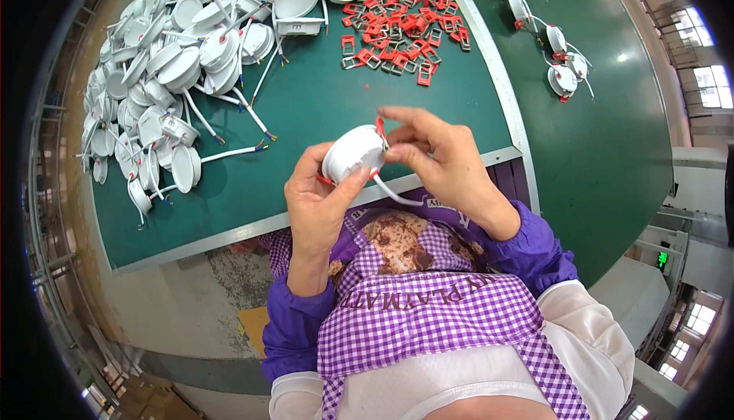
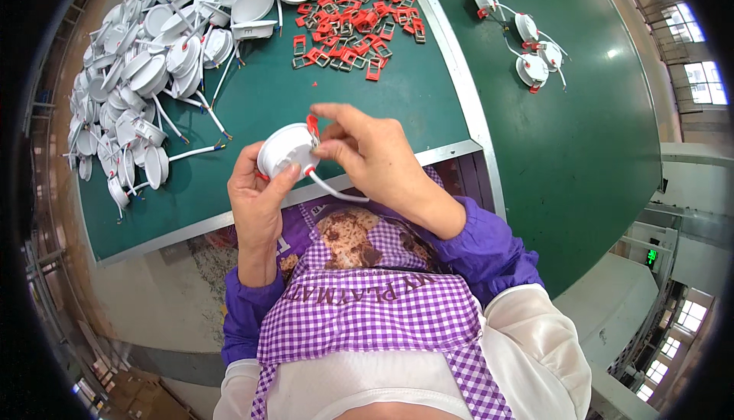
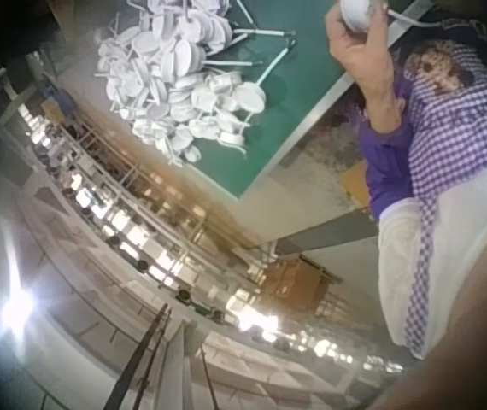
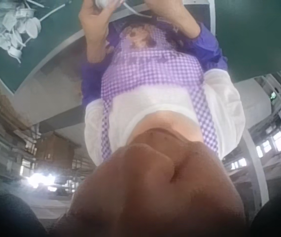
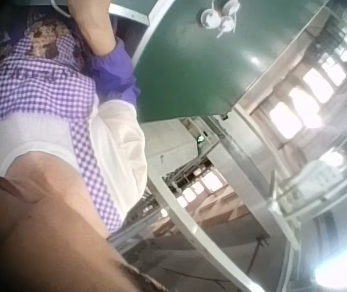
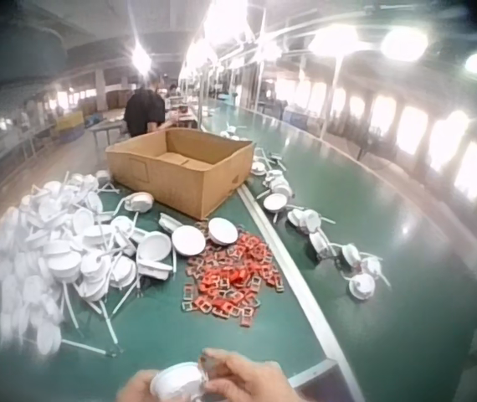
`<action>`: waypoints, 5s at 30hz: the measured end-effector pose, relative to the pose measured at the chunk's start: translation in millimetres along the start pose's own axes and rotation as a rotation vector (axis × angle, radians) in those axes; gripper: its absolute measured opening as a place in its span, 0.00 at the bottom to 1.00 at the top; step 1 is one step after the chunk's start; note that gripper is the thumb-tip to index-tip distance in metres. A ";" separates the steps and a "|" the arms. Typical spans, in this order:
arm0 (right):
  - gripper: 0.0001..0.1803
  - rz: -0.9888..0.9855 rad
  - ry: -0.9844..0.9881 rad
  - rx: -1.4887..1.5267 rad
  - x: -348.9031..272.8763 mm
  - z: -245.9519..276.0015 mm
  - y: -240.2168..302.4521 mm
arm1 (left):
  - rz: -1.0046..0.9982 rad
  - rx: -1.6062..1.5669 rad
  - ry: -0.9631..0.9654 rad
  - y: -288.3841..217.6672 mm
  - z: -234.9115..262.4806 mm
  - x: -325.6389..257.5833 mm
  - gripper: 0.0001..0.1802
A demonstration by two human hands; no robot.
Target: Attaching red plastic clips to circular white electronic fixture components.
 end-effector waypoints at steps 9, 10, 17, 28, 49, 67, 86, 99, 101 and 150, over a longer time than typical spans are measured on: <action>0.17 -0.231 0.144 0.004 -14.5 46.1 -16.0 | 0.190 -0.030 0.209 26.0 -36.4 7.4 0.16; 0.17 -0.274 0.160 0.022 -16.7 53.5 -18.9 | 0.219 -0.013 0.257 29.9 -42.3 9.6 0.15; 0.26 -0.299 0.070 0.115 -12.0 71.8 -15.0 | 0.444 -0.362 0.168 36.8 -61.7 24.2 0.17; 0.31 -0.247 0.060 -0.061 -16.0 53.8 26.5 | 0.324 -0.588 0.255 42.0 -39.8 24.6 0.26; 0.22 -0.004 -0.077 -0.059 -4.5 48.4 30.9 | 0.395 -0.535 0.322 45.3 -29.0 35.6 0.28; 0.16 -0.076 -0.467 -0.519 5.8 174.1 -17.8 | -0.727 1.608 0.136 -39.6 10.9 186.6 0.14; 0.08 0.501 -0.106 -0.948 56.6 56.1 -50.7 | 0.322 -0.284 0.048 19.3 -4.7 46.2 0.15; 0.09 -0.031 -0.134 0.144 42.5 26.6 -47.3 | 0.322 -0.265 0.004 33.5 -18.4 34.2 0.14; 0.10 -0.002 -0.178 0.135 38.0 21.6 -43.9 | 0.265 -0.097 0.008 38.3 -17.2 31.0 0.12; 0.05 0.156 -0.134 -0.183 24.6 -5.9 -4.5 | -0.056 0.150 -0.120 23.6 -6.0 34.1 0.16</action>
Point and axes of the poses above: each hand's wrist, its own x-axis towards the middle knuckle, its own z-axis out of the back of the hand, y = z × x, the point moved 3 cm from there along x, towards the middle knuckle, and after that the axes turned 3 degrees about -z, right-handed, at the moved point
